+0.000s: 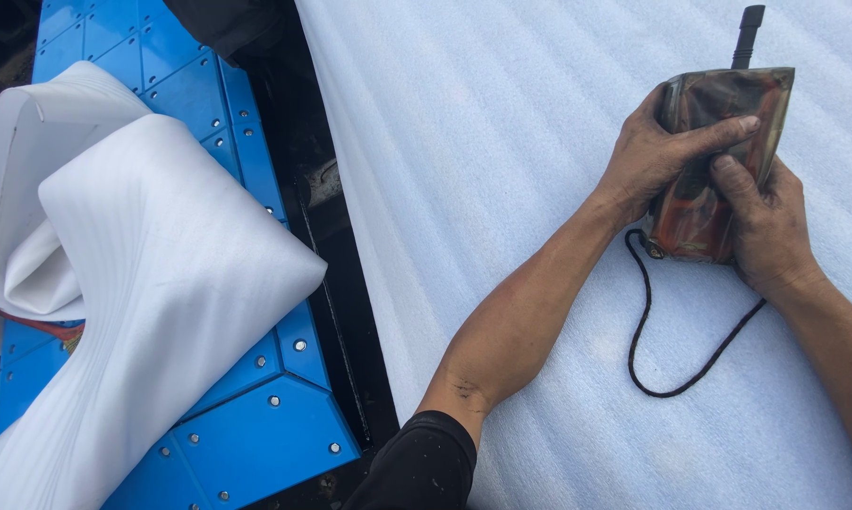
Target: The person holds a handheld remote control and repeatedly presses its buttons while standing beside a blue conveyor platform with white fabric. The person occasionally adjusts the fabric with one hand while continuing to operate the remote.
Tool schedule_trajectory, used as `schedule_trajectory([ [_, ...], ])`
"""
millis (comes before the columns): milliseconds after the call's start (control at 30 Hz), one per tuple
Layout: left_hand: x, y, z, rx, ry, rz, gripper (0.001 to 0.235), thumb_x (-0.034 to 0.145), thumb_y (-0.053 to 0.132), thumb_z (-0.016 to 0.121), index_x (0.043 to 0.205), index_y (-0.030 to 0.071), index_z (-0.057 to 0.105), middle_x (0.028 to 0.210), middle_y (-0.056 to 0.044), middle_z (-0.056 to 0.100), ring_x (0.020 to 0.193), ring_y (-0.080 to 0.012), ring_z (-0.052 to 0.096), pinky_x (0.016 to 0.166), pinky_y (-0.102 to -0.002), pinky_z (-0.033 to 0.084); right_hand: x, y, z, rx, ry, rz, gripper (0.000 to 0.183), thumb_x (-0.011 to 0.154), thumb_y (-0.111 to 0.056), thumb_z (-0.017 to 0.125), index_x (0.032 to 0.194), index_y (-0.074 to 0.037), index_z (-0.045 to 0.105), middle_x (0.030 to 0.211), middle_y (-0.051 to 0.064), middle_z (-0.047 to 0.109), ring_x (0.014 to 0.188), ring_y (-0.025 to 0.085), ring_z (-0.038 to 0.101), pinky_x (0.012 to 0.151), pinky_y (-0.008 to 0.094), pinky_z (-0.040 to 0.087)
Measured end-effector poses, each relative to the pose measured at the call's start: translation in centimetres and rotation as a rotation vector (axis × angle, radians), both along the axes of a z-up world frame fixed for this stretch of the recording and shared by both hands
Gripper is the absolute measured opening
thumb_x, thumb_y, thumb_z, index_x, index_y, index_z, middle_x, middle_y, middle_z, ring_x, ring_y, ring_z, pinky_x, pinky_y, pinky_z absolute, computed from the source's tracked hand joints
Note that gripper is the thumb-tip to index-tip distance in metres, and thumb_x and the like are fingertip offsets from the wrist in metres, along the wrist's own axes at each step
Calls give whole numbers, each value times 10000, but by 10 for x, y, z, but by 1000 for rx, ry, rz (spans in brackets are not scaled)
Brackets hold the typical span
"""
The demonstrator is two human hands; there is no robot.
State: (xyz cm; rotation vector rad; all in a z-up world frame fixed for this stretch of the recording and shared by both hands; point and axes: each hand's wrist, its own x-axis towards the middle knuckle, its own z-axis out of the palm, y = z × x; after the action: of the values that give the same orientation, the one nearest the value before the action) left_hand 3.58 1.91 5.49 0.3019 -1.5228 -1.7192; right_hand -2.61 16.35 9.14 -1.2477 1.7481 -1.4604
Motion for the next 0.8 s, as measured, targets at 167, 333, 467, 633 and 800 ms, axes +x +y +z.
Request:
schedule_trajectory([
  [167, -3, -3, -7, 0, 30, -8, 794, 742, 520, 880, 1188, -63, 578, 979, -236, 708, 917, -358, 766, 741, -452, 700, -1, 0, -1, -10, -12, 15, 530, 1114, -409, 472, 1378, 49, 430, 1235, 204, 574, 1161, 263, 635, 978, 388, 579],
  [333, -8, -3, -12, 0, 65, 3, 833, 726, 534, 886, 1219, -54, 561, 1060, -232, 695, 950, -358, 749, 745, -459, 691, 0, 1, 0, 2, -34, 10, 527, 1117, -415, 470, 1369, 46, 423, 1221, 197, 566, 1140, 259, 638, 957, 391, 588],
  [467, -14, -6, -19, -36, 23, 46, 920, 717, 568, 871, 1263, -83, 520, 1057, -301, 679, 989, -408, 751, 738, -492, 704, -1, 2, 0, -13, -32, 26, 538, 1126, -413, 474, 1383, 56, 413, 1241, 202, 556, 1162, 263, 633, 978, 394, 585],
  [633, 20, -37, 10, -134, 85, 321, 1153, 757, 645, 838, 1522, -60, 341, 1364, -352, 486, 1297, -477, 534, 876, -547, 637, -6, 3, -3, -23, -61, 74, 544, 1128, -389, 476, 1419, 59, 373, 1302, 211, 537, 1206, 277, 625, 1005, 411, 584],
  [800, 171, -150, 8, -152, -78, 716, 860, 842, 617, 756, 1446, 52, 518, 1476, -246, 569, 1439, -380, 510, 1221, -544, 434, -8, 6, -8, 3, -139, 36, 630, 1165, -414, 510, 1487, 94, 321, 1425, 241, 505, 1339, 331, 577, 1110, 466, 544],
])
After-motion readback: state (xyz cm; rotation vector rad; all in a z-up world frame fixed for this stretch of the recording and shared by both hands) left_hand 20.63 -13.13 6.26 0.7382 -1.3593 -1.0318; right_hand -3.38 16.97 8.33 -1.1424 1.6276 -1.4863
